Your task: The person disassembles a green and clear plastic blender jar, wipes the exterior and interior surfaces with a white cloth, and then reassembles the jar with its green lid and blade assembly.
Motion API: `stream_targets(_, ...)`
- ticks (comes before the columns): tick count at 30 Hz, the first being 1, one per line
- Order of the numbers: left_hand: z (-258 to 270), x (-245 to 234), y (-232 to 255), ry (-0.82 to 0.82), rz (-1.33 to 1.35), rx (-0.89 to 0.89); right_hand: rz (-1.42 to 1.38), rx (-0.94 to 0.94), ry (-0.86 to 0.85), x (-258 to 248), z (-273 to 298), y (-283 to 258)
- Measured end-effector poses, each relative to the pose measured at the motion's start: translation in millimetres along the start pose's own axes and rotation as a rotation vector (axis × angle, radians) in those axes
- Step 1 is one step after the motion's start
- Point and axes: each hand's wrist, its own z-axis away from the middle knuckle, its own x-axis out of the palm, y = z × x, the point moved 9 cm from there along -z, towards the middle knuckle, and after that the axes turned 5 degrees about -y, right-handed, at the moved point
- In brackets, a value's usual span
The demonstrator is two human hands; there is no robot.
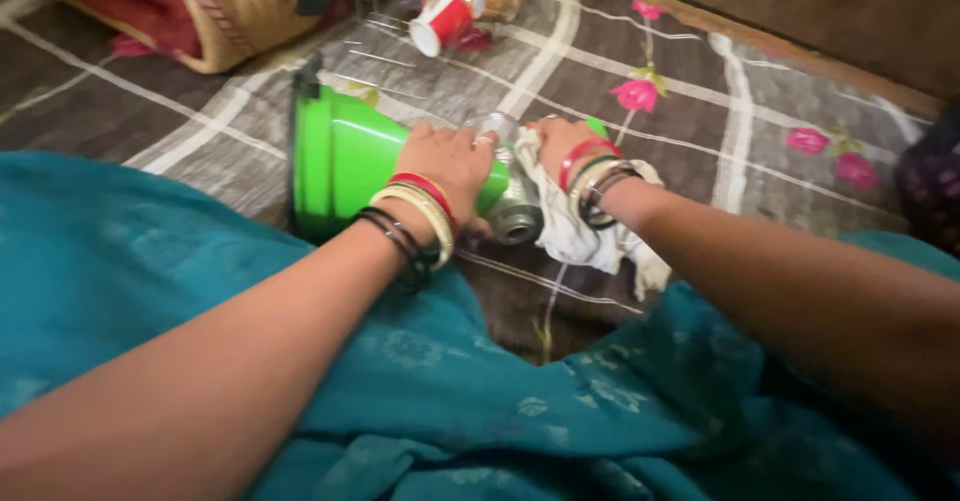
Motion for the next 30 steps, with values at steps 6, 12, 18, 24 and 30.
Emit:
stream_targets(6, 14, -2, 5, 0.012, 0.087, -0.092, 0.128, 0.065, 0.014, 2, 70, -4)
stream_targets(12, 11, -1, 4, 0.026, 0.068, -0.046, 0.124, -0.236, 0.176, -38, 172, -54)
stream_targets(18, 12, -3, 7, 0.053, -0.015, -0.064, 0.268, -0.175, -0.016, -24, 158, -47)
stream_targets(24, 17, -5, 13, 0.008, -0.010, -0.088, 0.418, -0.131, -0.003, -21, 77, -32)
stream_targets(30, 31, -15, 19, 0.156, 0.019, -0.048, 0.104, -0.190, -0.083, -1, 67, -6)
